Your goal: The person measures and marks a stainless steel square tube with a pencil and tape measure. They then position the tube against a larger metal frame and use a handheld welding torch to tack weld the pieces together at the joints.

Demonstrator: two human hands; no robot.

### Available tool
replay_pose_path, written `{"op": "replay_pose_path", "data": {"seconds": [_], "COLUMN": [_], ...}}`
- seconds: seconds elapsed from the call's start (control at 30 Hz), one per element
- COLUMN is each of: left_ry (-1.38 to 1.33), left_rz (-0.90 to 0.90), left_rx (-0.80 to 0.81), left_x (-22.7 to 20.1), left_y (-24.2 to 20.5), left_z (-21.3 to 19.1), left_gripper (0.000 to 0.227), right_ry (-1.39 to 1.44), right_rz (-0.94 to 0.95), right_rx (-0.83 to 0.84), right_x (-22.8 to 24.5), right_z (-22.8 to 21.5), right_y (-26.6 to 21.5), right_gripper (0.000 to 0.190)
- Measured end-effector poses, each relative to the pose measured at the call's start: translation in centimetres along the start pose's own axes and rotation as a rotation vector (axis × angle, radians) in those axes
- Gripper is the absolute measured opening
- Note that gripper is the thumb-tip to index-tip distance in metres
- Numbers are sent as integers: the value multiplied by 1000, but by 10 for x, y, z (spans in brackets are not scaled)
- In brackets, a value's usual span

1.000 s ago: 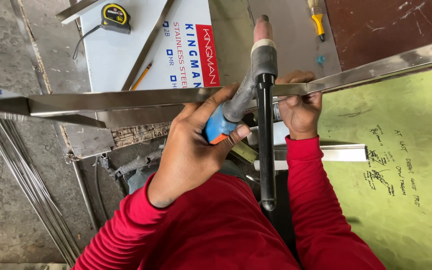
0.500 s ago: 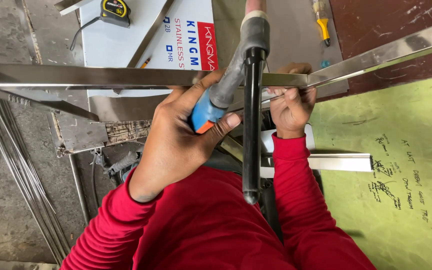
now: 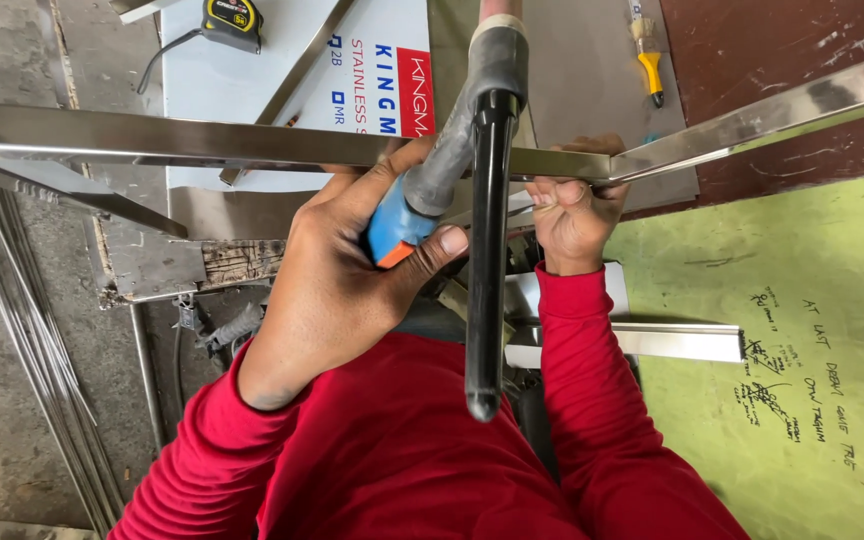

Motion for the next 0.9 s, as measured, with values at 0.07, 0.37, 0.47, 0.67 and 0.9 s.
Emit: {"op": "replay_pose_path", "data": {"seconds": [0.07, 0.37, 0.47, 0.67, 0.9], "left_ry": [-5, 40, -11, -344, -551], "left_rz": [-2, -48, 55, -62, 141], "left_rx": [0, 18, 6, 86, 51], "left_x": [-1, 5, 13, 40, 78], "left_y": [0, -3, -7, -47, -73], "left_z": [-1, 0, -1, -20, -2], "left_gripper": [51, 60, 62, 71, 64], "right_ry": [27, 87, 24, -7, 128], "right_rz": [6, 32, 7, -32, -130], "right_rx": [45, 59, 15, -22, 14], "right_x": [3, 0, -2, -7, -28], "right_z": [5, 1, -3, 0, -12], "right_y": [2, 1, 1, -1, 4], "right_gripper": [35, 35, 39, 40, 37]}}
Point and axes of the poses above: each hand's wrist, its own y-axis towards the middle knuckle, its own z-axis out of the palm, x = y × z, the point moved 2 cm from there along y, towards the middle knuckle, and after that the axes turned 12 degrees about -x, right-handed, at the moved point
